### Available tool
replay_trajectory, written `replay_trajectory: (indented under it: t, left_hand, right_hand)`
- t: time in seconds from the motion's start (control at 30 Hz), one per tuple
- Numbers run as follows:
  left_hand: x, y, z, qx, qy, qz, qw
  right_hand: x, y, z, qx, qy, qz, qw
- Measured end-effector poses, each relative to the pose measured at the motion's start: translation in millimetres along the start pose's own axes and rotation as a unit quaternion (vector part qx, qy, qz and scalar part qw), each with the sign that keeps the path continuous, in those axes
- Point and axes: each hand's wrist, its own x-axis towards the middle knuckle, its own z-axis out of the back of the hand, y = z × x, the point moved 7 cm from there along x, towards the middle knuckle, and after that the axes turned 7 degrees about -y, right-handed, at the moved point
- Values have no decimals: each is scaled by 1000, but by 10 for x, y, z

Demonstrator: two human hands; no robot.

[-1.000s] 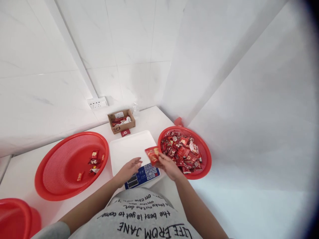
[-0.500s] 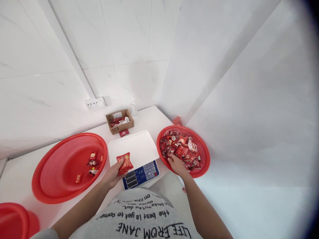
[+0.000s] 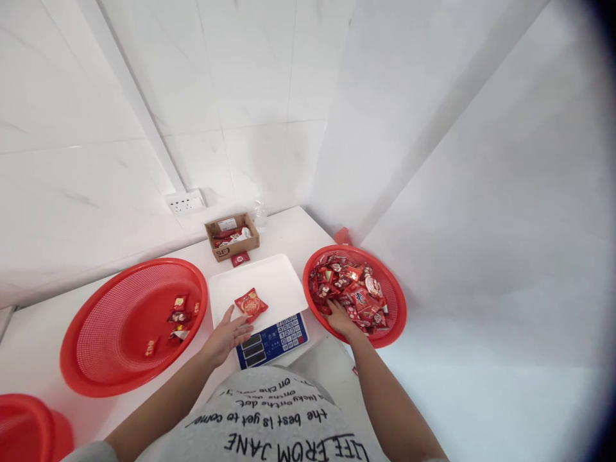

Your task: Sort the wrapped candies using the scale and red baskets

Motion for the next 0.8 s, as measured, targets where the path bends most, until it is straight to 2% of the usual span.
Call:
replay_trajectory:
  t: [0.33,0.53,0.8]
  left_hand:
    - [-32,11,34,87,24,-24,996]
    - [-49,11,13,83,31,-21,996]
    - [-9,36,14,83,36,-18,996]
  right_hand:
    - [85,-22,-30,-43,48,13,998]
    - [18,28,-18,39,97,34,994]
    - [-37,-18,-42,132,123,-3,984]
